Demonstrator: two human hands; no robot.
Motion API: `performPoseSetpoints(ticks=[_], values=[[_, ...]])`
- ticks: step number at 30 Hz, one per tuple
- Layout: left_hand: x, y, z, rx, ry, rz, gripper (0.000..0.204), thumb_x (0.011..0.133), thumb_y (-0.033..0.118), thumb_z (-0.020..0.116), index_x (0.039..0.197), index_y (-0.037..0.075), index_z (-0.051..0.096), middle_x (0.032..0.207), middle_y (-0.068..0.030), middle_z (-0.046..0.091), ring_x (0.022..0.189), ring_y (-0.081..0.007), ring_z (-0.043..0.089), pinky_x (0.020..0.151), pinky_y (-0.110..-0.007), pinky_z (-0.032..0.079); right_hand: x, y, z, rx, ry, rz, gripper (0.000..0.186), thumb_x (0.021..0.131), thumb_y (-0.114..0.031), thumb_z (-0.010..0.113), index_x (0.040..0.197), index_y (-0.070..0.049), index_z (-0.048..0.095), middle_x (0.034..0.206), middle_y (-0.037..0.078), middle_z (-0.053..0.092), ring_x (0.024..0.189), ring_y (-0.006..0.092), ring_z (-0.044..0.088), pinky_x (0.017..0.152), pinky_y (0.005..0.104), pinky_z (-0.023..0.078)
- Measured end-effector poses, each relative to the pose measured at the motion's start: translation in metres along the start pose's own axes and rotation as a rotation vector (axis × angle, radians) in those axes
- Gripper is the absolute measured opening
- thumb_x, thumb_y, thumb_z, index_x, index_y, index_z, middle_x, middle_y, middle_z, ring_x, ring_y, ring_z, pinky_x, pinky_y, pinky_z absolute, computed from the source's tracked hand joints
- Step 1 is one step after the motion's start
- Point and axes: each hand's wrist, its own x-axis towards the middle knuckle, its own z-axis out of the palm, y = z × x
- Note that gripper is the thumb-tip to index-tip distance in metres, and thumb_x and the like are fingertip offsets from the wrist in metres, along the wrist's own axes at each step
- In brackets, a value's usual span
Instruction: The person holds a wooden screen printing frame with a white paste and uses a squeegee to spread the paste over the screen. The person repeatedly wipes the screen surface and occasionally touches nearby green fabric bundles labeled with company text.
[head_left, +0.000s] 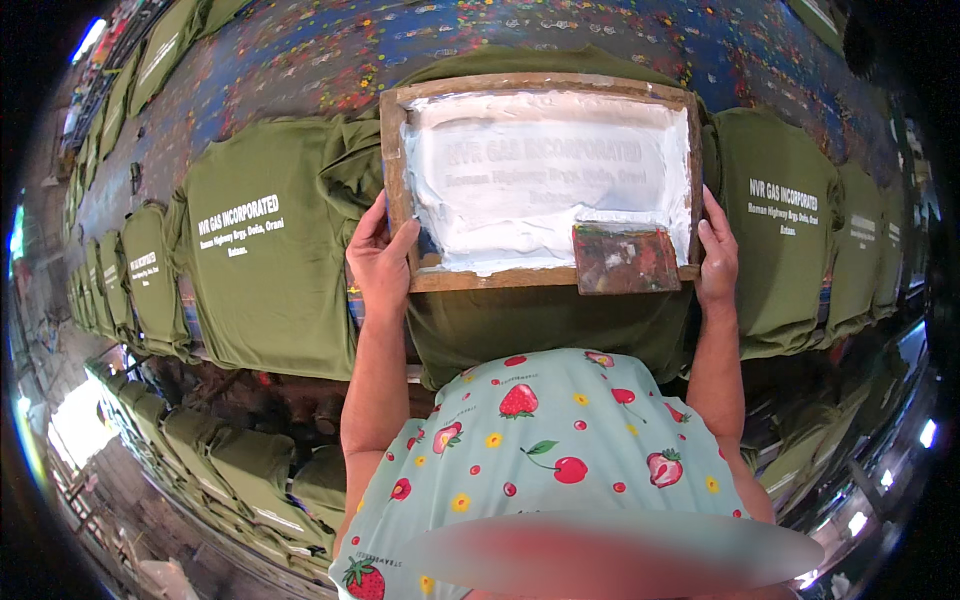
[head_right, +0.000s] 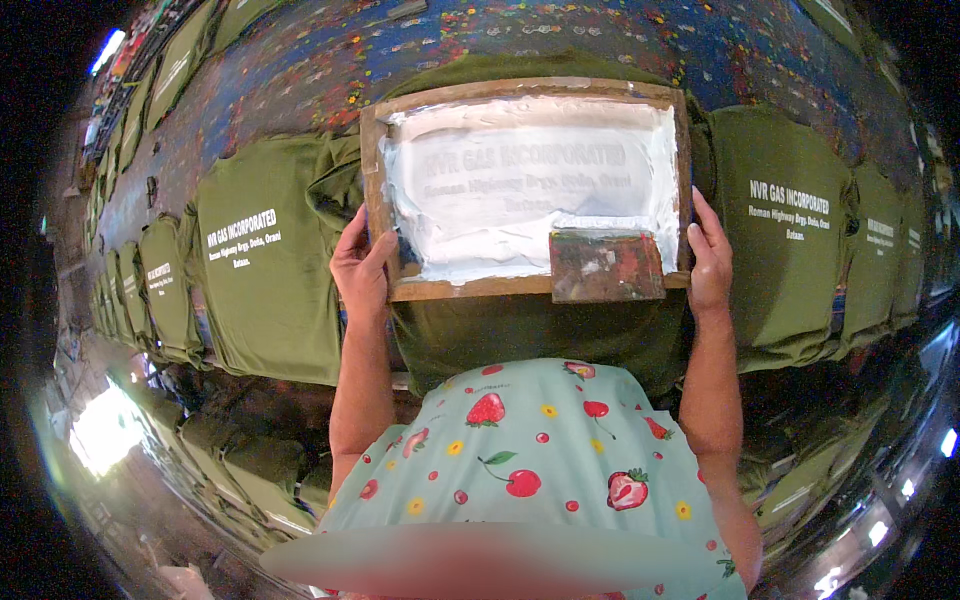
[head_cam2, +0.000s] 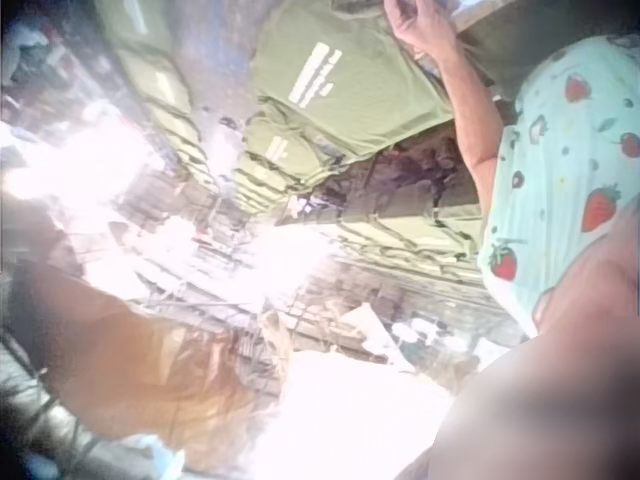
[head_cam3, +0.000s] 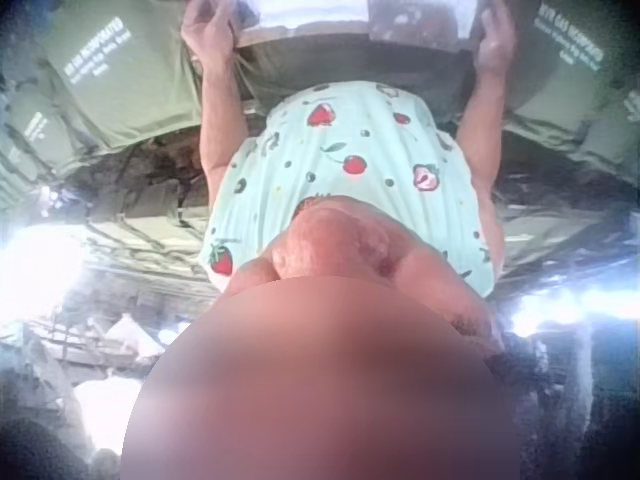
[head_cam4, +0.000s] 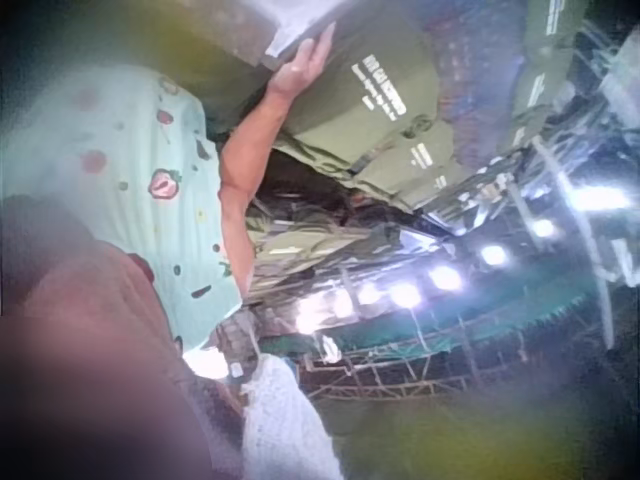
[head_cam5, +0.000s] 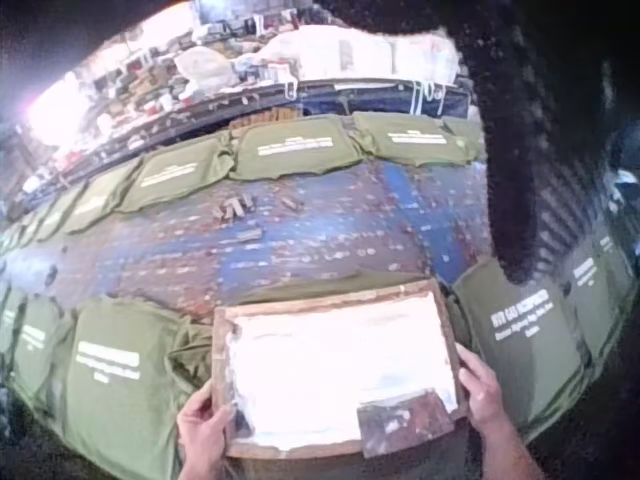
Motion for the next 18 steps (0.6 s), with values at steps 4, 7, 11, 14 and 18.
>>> performPoseSetpoints(ticks=[4,7,11,14,18], values=[[-0.0006,-0.0002,0.0015,-0.017,0.003,0.009,0.060,0.094,-0.016,0.075,0.152,-0.009,0.061,0.140,-0.0167,0.073,0.121,-0.0173,0.072,0.108,-0.032,0.057,-0.0003,-0.0001,0.0016,0.028,0.001,0.004,0.055,0.111,-0.007,0.047,0.165,0.003,0.050,0.166,0.014,0.055,0.149,0.0223,0.054,0.128,0.0368,0.036],[-0.0020,0.0003,0.0031,-0.026,0.003,0.009,0.058,0.094,-0.013,0.075,0.151,-0.009,0.063,0.140,-0.0156,0.074,0.121,-0.0188,0.072,0.108,-0.033,0.056,0.0004,0.0007,0.0018,0.011,0.001,-0.010,0.055,0.111,-0.007,0.047,0.165,0.003,0.050,0.166,0.014,0.055,0.148,0.0221,0.054,0.128,0.0367,0.036],[-0.0012,0.0026,0.0014,0.001,0.007,-0.010,0.061,0.093,-0.016,0.076,0.151,-0.009,0.061,0.140,-0.0168,0.073,0.121,-0.0181,0.072,0.108,-0.032,0.057,0.0004,0.0020,-0.0002,-0.008,-0.004,-0.024,0.055,0.111,-0.007,0.049,0.165,0.003,0.050,0.165,0.014,0.056,0.148,0.0219,0.054,0.127,0.0362,0.037],[0.0001,0.0023,0.0006,-0.018,0.004,0.001,0.061,0.093,-0.016,0.076,0.151,-0.009,0.062,0.139,-0.0166,0.074,0.120,-0.0181,0.072,0.107,-0.032,0.058,-0.0005,0.0043,-0.0020,-0.024,-0.004,-0.041,0.055,0.112,-0.008,0.050,0.165,0.002,0.050,0.164,0.014,0.057,0.147,0.0215,0.055,0.127,0.0359,0.037],[0.0006,0.0018,-0.0001,-0.008,0.006,-0.026,0.061,0.093,-0.016,0.076,0.151,-0.009,0.062,0.139,-0.0163,0.074,0.120,-0.0180,0.072,0.107,-0.032,0.058,0.0015,0.0021,-0.0019,0.006,0.007,0.001,0.054,0.110,-0.006,0.053,0.164,0.001,0.051,0.163,0.013,0.058,0.146,0.0213,0.056,0.126,0.0360,0.039]])
